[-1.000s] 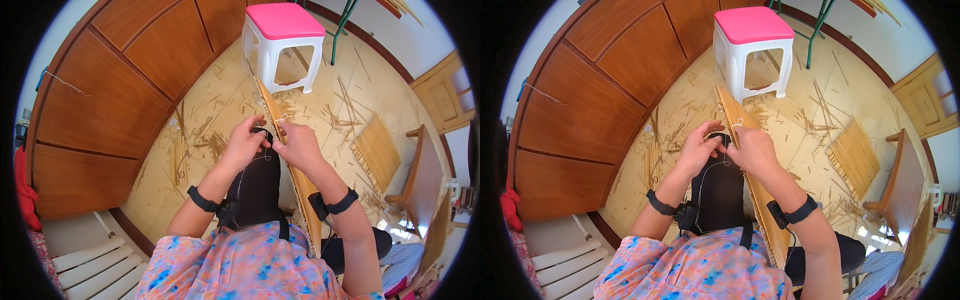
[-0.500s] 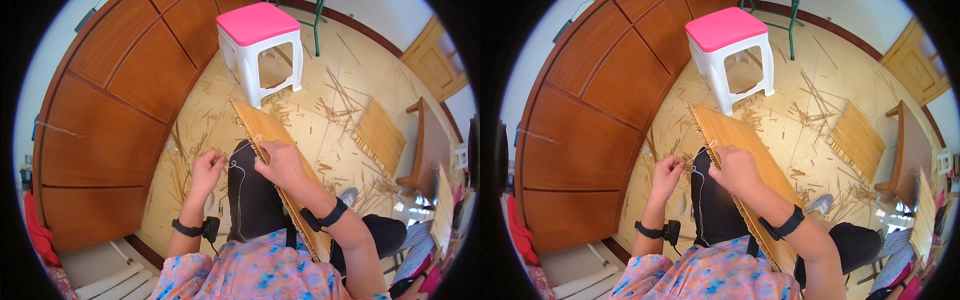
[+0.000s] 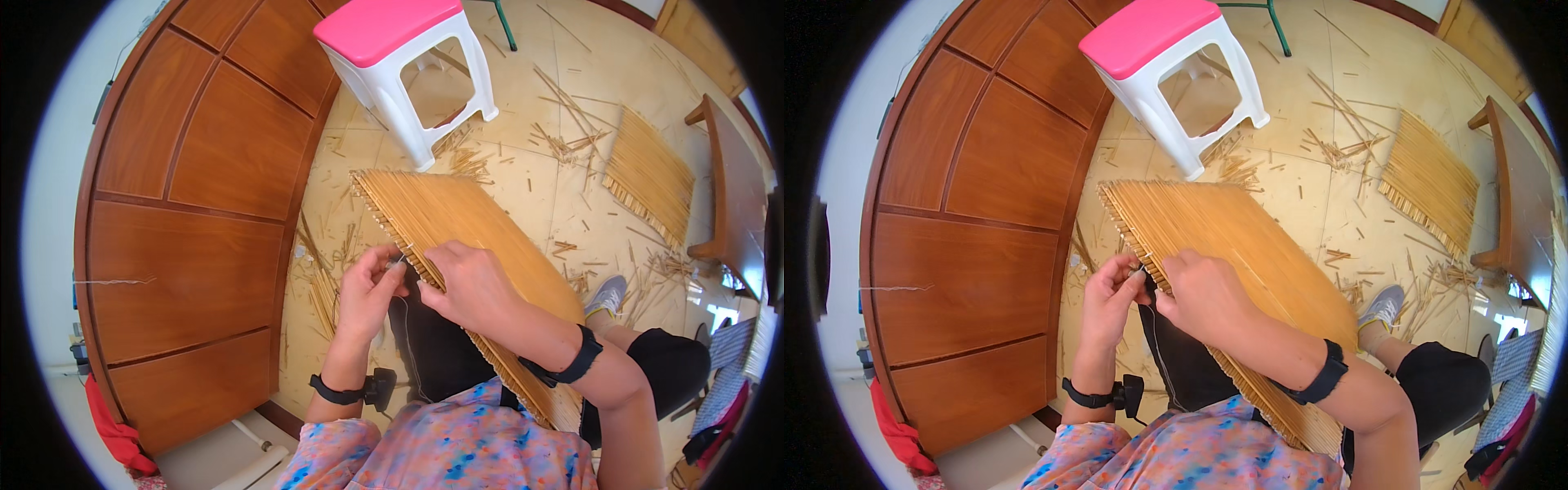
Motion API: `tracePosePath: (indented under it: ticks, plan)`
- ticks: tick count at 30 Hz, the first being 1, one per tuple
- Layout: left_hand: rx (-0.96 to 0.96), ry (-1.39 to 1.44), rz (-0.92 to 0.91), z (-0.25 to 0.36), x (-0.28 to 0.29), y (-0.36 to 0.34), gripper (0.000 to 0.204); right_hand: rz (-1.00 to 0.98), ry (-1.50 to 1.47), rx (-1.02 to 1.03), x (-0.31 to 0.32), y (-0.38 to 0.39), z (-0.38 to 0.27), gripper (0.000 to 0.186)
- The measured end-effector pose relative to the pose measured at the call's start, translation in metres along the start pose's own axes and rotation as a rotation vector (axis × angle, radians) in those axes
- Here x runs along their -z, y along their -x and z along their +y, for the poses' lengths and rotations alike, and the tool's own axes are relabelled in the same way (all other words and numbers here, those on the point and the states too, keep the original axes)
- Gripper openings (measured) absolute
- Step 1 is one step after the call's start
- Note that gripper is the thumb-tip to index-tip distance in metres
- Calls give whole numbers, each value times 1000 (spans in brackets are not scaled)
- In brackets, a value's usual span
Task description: The person weaves and stitches a thin split-bamboo or reed mat by hand, passing white string or thread through the edges and individual slats to secure them.
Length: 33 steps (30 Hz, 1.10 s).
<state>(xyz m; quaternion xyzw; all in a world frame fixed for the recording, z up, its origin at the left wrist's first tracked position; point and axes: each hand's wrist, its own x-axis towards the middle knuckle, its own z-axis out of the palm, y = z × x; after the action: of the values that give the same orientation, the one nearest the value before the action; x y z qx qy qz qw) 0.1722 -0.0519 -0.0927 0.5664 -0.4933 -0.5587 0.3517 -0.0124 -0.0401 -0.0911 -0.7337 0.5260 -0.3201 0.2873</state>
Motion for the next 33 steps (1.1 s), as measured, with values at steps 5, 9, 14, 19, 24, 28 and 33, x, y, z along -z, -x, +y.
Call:
tracePosePath:
  ticks: [5, 9, 14, 19, 24, 28, 33]
  plan:
    - [-20, -148, 126, -8, 17, 8, 4, -45, -1, -35, 4, 4, 3, 37]
    - [21, -232, 67, -8, 28, 15, 4, -70, -43, -50, 4, 5, 1, 39]
    - [-225, -91, 86, 0, 8, 9, 10, -85, -30, -60, 4, 4, -3, 44]
    - [-251, 442, 12, -14, 4, 3, 24, -29, -15, -34, 0, 3, 1, 51]
    - [-220, 737, -57, -23, -5, 0, 31, -63, -2, 8, 0, 3, 2, 50]
    - [-218, 695, -19, -30, -7, 3, 31, -75, 94, 3, -1, 3, 0, 50]
    - [-219, 688, 61, -32, -3, 5, 29, -146, 132, -10, 4, -3, -4, 48]
